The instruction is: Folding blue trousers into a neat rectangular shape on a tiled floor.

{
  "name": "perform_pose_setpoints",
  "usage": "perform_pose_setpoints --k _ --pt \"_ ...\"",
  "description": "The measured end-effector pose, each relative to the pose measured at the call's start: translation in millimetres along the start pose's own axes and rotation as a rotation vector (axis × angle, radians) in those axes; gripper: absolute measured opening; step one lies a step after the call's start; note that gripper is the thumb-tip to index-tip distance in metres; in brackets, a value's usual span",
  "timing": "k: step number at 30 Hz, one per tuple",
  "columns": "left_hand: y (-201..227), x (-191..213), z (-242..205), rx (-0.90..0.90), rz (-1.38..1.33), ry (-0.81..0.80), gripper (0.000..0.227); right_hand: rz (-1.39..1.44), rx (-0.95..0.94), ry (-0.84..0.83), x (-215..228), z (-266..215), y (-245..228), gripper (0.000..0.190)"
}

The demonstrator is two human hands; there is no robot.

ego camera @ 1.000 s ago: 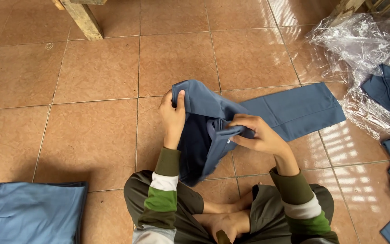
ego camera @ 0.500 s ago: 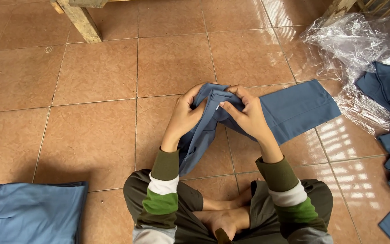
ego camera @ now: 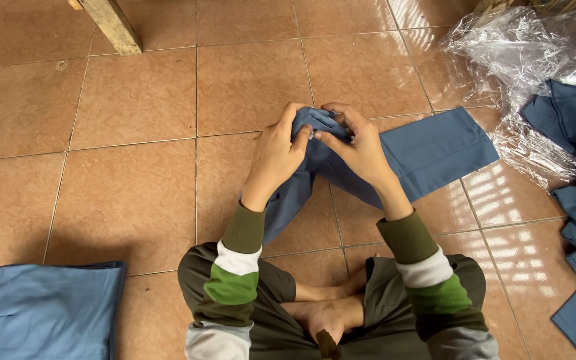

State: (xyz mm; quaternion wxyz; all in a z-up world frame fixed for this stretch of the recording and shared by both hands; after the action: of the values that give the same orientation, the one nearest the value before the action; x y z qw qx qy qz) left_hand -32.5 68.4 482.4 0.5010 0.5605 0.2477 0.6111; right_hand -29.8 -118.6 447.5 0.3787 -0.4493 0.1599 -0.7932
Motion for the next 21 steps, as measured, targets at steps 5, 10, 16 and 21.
perform_pose_setpoints --k 5,10,16,21 --pt "-7 16 9 -0.035 0.088 0.208 0.03 -0.108 -0.133 -0.078 -1 -18 9 0.036" --pt "-19 38 11 -0.275 0.091 0.398 0.024 0.039 -0.388 -0.158 -17 -45 58 0.047" --pt "-42 63 15 -0.433 0.103 0.599 0.024 0.099 -0.532 -0.23 -10 -78 136 0.037" --pt "-28 75 10 -0.567 0.016 0.634 0.023 -0.314 -0.604 -0.327 -34 -110 195 0.042"
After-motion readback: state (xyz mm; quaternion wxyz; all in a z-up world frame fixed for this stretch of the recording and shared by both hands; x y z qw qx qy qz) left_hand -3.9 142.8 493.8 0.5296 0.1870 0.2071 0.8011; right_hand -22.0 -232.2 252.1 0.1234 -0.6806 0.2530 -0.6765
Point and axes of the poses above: each hand's wrist, its own z-axis towards the middle knuckle, its own x-axis out of the back of the hand, y = z × x, the point moved 1 cm from there along z, towards the middle knuckle, and after that the axes turned 11 degrees about -z, right-handed, at the moved point
